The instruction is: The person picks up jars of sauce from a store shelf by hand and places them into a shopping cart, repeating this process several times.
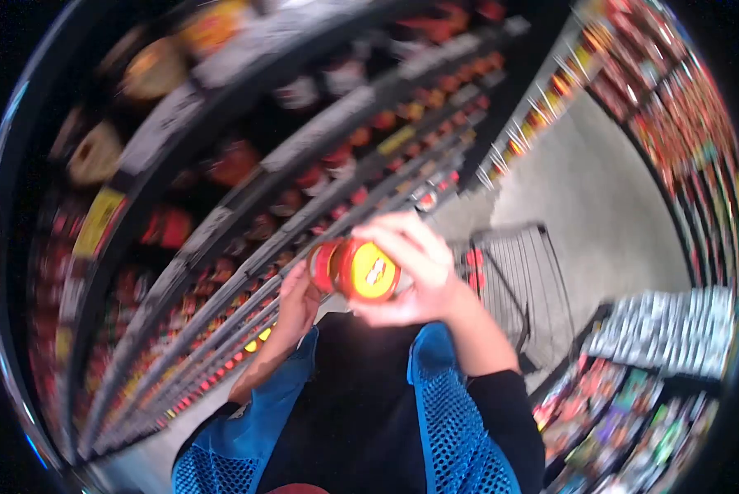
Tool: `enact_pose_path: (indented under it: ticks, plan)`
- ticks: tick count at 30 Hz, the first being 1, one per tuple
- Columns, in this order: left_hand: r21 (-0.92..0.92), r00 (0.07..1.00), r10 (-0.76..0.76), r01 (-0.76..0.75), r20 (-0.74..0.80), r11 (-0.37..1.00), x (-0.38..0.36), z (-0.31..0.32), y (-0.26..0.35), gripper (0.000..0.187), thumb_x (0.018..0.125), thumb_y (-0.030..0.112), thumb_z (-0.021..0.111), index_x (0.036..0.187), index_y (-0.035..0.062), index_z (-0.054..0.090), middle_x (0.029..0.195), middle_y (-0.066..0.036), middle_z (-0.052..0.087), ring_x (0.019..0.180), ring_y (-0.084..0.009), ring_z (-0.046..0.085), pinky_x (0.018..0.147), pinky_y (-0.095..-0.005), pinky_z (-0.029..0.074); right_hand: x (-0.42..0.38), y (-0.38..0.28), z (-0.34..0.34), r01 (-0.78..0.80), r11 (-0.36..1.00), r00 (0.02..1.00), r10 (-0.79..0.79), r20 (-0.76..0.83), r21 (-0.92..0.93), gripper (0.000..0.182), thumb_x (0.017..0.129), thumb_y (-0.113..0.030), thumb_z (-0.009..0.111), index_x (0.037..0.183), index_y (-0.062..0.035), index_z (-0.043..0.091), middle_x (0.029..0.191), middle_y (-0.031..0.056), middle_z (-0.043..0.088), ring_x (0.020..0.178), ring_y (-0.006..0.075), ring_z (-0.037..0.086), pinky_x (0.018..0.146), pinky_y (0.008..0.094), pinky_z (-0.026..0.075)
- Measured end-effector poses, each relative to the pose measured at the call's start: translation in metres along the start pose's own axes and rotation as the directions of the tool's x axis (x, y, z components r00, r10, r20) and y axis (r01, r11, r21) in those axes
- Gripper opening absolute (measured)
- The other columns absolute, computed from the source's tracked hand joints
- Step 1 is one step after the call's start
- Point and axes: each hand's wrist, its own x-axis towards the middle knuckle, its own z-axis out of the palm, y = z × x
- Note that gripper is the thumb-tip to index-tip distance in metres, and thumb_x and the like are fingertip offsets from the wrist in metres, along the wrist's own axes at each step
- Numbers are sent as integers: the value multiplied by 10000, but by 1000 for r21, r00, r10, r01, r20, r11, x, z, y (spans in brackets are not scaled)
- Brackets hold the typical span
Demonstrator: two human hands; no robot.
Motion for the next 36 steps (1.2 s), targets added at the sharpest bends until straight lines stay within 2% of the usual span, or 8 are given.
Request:
enact_pose_path:
  ticks: [5,10,16,21,25,28,32,36]
  plan:
    - [110,972,-145,126,184,986,23,41,-22,261,1031,165,436,1183,-22,537,1088,-145,654,927,-193,638,803,-305,470,-92,41,-87,-435,831,895,359,-264,-347,609,617,-218,844,1136,12,625,1048,155,625,943,293,633,826,376,523]
    - [216,933,-326,291,153,932,36,67,-58,262,1028,167,446,1188,-15,544,1077,-149,665,907,-205,647,798,-311,485,-212,94,-151,-787,321,612,523,-594,-527,569,676,-337,816,1125,-42,629,1039,126,617,877,331,667,749,404,559]
    - [293,877,-478,443,57,848,36,115,-91,243,1031,182,468,1158,-11,546,1020,-125,609,843,-155,563,777,-275,453,-382,203,-160,-911,-193,132,700,-702,-364,602,693,-424,780,1156,-66,638,1045,136,628,882,331,667,732,425,550]
    - [377,832,-555,518,-11,768,37,113,-119,273,1029,216,474,1179,-3,539,1086,-158,647,913,-228,640,801,-318,501,-465,286,-124,-926,-309,-125,792,-597,-216,616,737,-348,737,1271,-107,547,1263,186,490,944,411,648,793,502,543]
    - [341,806,-584,578,-95,741,37,113,-131,287,1023,208,485,1205,-8,533,1115,-181,641,939,-245,645,821,-339,503,-506,348,-89,-926,-323,-171,819,-548,-193,682,740,-299,728,1336,-116,453,1271,173,468,996,403,633,826,489,538]
    - [306,806,-582,584,-107,752,39,106,-144,290,1021,200,489,1216,-10,534,1139,-191,637,958,-251,648,840,-346,505,-529,382,-63,-958,-237,-105,818,-565,-164,668,733,-239,733,1326,-102,457,1277,161,466,999,399,629,830,486,534]
    - [325,817,-557,573,-149,753,33,98,-157,307,1017,216,499,1227,-4,539,1158,-193,633,967,-264,646,838,-360,499,-531,409,-55,-939,-230,-95,889,-449,-255,585,724,-107,719,1256,-64,480,1219,179,509,999,392,622,852,459,525]
    - [335,810,-555,585,-191,738,32,100,-160,316,1010,228,506,1244,15,526,1167,-167,628,995,-256,630,855,-369,484,-537,424,-49,-873,-221,-34,916,-399,-434,666,731,-122,717,1346,-63,469,1235,159,549,943,361,651,816,443,548]
